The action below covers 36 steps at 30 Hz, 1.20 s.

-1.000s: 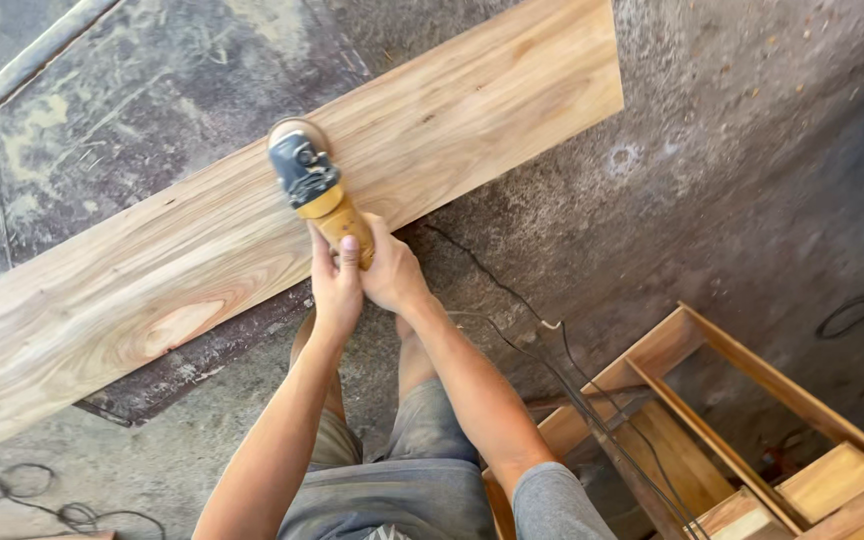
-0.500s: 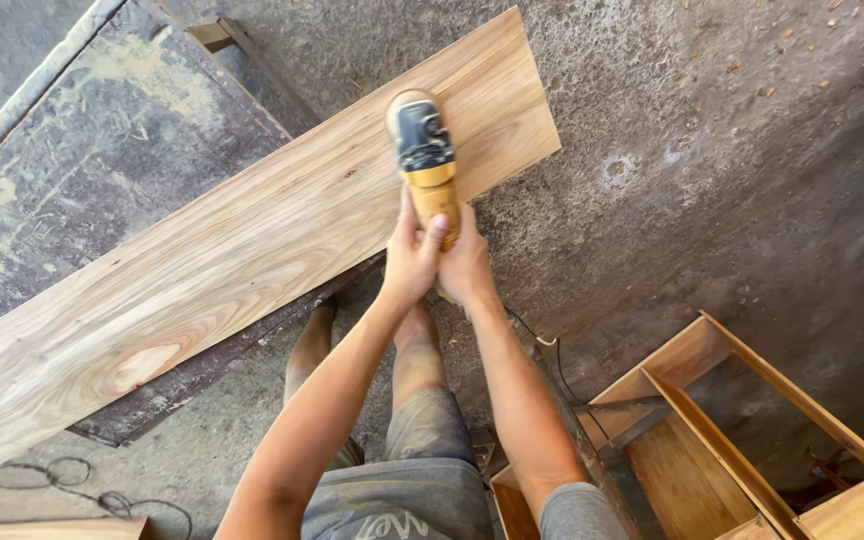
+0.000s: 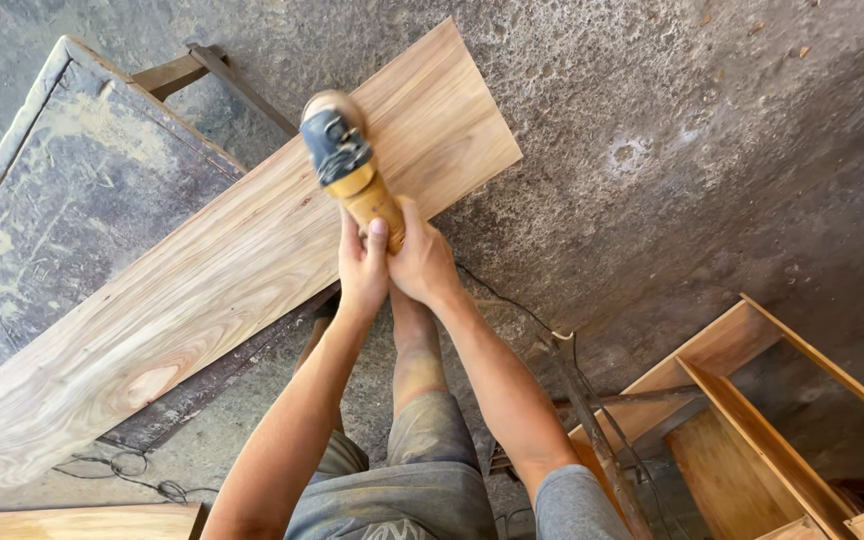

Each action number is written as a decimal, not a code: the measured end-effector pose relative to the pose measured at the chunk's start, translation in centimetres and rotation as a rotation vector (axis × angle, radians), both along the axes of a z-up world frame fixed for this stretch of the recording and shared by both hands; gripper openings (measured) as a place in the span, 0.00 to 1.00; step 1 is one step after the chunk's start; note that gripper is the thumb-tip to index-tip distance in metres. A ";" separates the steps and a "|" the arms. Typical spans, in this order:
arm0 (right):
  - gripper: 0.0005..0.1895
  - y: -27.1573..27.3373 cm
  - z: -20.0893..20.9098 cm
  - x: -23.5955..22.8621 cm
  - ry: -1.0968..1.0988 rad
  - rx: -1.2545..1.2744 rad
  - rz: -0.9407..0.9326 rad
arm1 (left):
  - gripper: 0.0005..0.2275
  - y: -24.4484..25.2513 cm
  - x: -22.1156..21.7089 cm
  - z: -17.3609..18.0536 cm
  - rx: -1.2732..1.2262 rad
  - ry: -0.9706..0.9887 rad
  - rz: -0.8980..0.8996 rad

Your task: The person uses a handheld electric sander to smooth the surface of a long wooden plank resting on a workbench. The person moves the sander back and forth along the plank's length, occasionally repositioning the plank and adjusting the tool's position to cover different areas.

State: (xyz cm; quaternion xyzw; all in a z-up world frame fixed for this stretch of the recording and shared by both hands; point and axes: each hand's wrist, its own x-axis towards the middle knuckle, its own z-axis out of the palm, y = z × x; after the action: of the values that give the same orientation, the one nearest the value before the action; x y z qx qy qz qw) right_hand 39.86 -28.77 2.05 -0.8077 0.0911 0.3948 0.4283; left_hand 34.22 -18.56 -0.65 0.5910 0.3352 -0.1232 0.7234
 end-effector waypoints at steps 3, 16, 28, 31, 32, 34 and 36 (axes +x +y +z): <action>0.32 -1.6 0.1 2.6 0.078 0.000 -0.132 | 0.36 -1.7 3.7 -1.1 -0.022 0.017 -0.071; 0.35 -6.0 0.4 -0.8 0.110 -0.071 -0.195 | 0.37 -6.0 2.1 1.8 0.119 0.024 -0.249; 0.26 -11.8 -0.2 -5.6 -0.009 -0.040 -0.495 | 0.42 -12.0 -0.1 0.1 0.161 0.031 -0.531; 0.28 -11.2 -0.5 -7.9 0.047 -0.089 -0.436 | 0.41 -11.0 -2.5 0.8 0.123 0.168 -0.481; 0.30 -10.9 -0.8 -8.5 -0.062 -0.066 -0.392 | 0.41 -10.6 -3.1 0.7 0.138 0.129 -0.449; 0.31 -10.0 -1.1 -10.2 -0.123 -0.062 -0.323 | 0.41 -9.6 -5.3 0.8 0.164 0.058 -0.386; 0.30 -8.2 -1.1 -12.6 -0.025 -0.107 -0.265 | 0.42 -7.8 -8.3 0.7 0.119 0.122 -0.301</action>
State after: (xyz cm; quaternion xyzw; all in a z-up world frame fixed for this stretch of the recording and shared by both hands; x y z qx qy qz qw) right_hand 27.30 -37.00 0.94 -0.8152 0.2126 0.3195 0.4339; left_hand 25.89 -26.40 0.02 0.6677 0.2930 -0.2458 0.6387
